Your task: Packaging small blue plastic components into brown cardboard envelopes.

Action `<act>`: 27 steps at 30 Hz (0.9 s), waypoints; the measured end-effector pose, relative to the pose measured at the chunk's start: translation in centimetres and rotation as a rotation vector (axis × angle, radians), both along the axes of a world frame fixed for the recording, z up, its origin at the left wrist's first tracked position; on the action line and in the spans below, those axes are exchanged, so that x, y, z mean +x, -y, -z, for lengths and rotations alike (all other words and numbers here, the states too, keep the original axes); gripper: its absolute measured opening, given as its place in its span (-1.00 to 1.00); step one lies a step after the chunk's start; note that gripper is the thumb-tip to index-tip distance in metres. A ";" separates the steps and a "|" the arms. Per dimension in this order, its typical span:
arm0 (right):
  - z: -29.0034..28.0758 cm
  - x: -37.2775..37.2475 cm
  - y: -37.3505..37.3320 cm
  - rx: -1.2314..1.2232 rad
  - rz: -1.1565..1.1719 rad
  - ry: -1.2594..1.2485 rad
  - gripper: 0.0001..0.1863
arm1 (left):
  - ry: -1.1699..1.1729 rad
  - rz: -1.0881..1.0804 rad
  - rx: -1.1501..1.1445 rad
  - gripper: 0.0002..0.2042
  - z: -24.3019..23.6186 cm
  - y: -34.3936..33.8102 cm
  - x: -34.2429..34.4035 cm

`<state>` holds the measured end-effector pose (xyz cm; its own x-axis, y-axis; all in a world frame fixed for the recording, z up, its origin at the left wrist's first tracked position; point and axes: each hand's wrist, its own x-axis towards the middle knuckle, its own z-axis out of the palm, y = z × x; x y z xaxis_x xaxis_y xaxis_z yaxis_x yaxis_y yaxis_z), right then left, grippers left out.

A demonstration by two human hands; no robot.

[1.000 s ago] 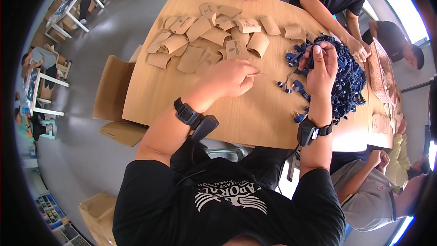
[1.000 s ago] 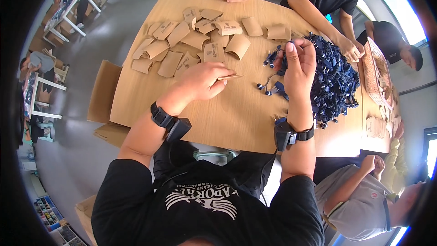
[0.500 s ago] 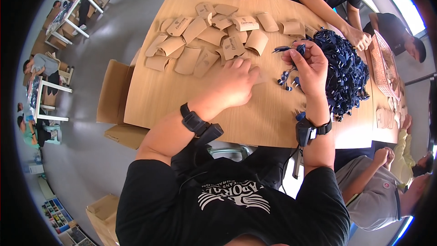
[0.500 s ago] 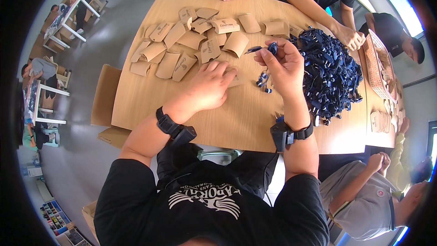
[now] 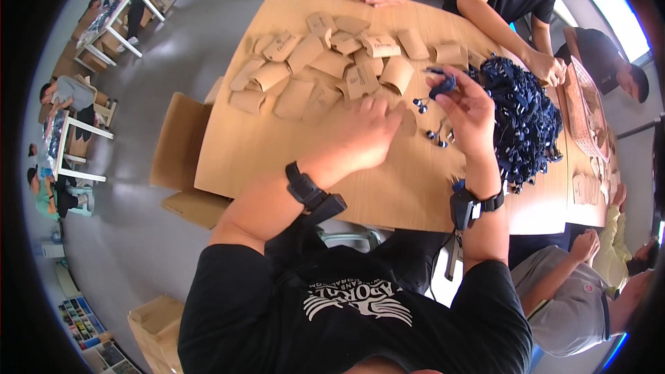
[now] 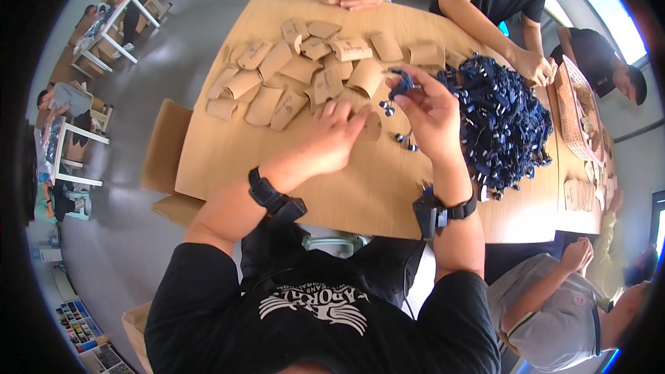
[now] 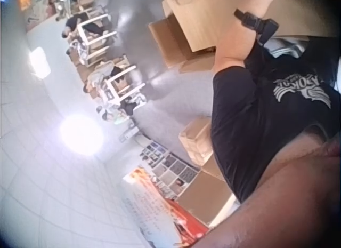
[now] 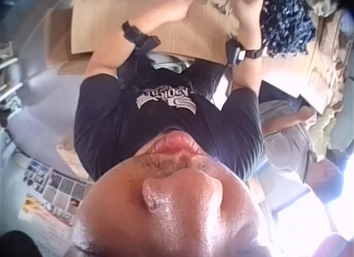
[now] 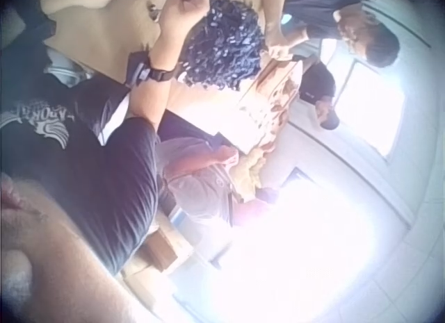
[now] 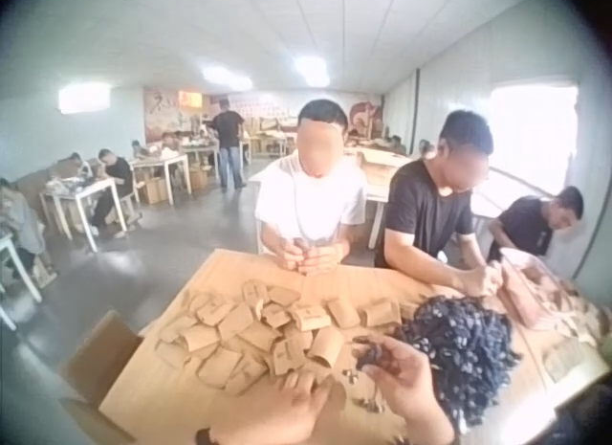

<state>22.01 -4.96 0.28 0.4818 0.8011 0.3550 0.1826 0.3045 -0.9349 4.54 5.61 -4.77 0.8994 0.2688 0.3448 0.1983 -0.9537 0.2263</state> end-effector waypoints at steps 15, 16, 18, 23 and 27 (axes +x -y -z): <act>1.7 -0.4 -0.1 0.067 0.168 0.567 -0.70 | 0.585 0.198 -0.645 -0.77 -0.1 -0.1 0.6; 1.7 -0.6 0.1 0.033 0.150 0.572 -0.70 | 0.640 0.221 -0.628 -0.79 0.1 0.0 0.8; 1.3 -1.3 0.1 -0.037 0.150 0.570 -0.72 | 0.598 0.226 -0.695 -0.78 0.2 -0.1 0.7; 1.1 -2.5 -0.1 -0.056 0.105 0.625 -0.74 | 0.610 0.160 -0.701 -0.70 0.0 -0.1 0.9; 1.6 -2.5 -0.2 -0.050 0.108 0.596 -0.72 | 0.592 0.143 -0.825 -0.68 -0.3 0.0 0.7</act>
<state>19.47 -4.80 -1.34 0.2907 0.7815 0.5521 0.7067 0.2136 -0.6745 5.24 5.66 -4.45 0.6872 0.5271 0.5000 -0.2616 -0.4626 0.8471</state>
